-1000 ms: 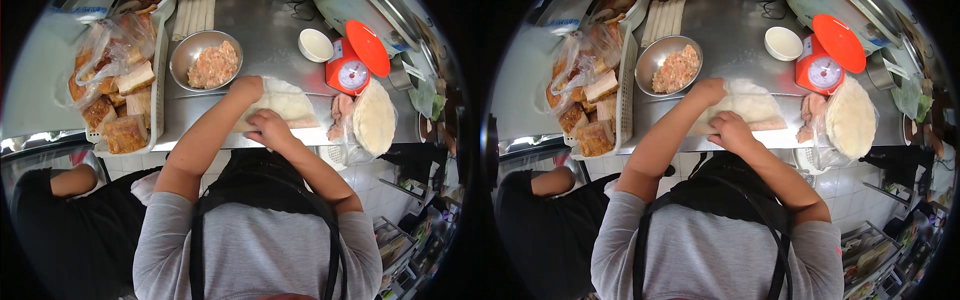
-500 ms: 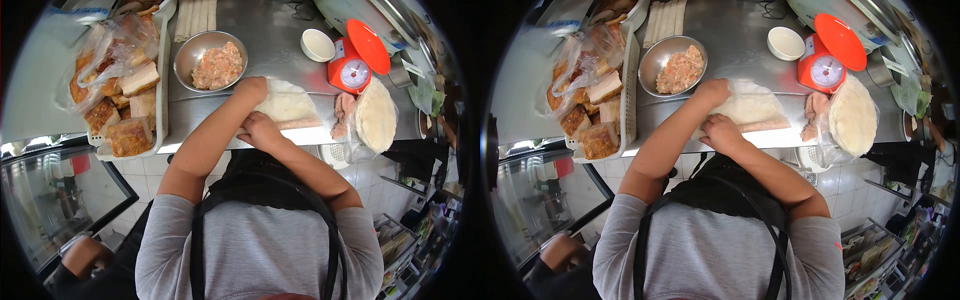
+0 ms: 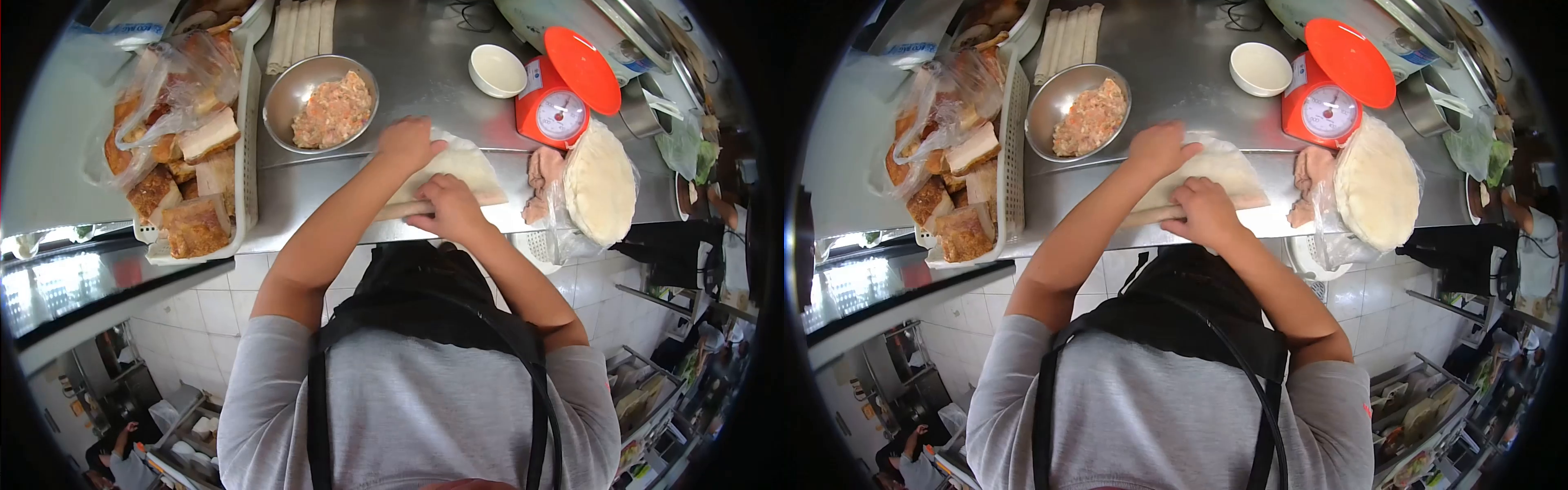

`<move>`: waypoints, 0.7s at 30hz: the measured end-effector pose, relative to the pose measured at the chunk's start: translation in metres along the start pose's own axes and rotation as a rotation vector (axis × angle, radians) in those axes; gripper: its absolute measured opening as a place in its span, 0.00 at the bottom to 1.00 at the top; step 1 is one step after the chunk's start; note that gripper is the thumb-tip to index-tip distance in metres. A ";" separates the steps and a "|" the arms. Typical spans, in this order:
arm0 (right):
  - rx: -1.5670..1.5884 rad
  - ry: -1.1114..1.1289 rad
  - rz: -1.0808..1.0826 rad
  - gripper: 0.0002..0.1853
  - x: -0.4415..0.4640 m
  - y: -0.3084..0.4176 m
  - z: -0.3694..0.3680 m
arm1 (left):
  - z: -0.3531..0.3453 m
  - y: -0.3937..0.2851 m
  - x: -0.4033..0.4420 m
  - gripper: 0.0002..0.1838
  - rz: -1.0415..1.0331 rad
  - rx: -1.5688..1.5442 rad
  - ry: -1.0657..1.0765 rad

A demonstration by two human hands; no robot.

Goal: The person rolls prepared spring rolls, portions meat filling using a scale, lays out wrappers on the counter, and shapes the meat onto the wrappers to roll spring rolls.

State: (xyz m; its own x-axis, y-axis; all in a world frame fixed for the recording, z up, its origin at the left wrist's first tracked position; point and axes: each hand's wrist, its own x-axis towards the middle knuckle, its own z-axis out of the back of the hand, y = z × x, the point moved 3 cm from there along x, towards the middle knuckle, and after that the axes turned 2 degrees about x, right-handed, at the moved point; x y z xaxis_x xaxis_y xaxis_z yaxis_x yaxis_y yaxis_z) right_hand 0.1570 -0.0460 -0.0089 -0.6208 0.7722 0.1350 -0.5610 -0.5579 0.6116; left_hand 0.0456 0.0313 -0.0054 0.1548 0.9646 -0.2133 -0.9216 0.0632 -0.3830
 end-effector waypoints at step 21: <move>-0.022 0.074 0.037 0.14 -0.033 -0.044 0.046 | -0.033 -0.003 0.018 0.21 -0.295 0.043 -0.338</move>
State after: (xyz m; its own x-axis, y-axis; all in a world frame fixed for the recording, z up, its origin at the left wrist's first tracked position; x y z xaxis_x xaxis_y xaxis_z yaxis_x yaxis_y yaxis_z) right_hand 0.2273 -0.0333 -0.0047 -0.6797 0.7267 0.0994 -0.5482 -0.5933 0.5895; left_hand 0.0624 0.0398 -0.0377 0.2949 0.9327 0.2075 -0.8705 0.3518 -0.3442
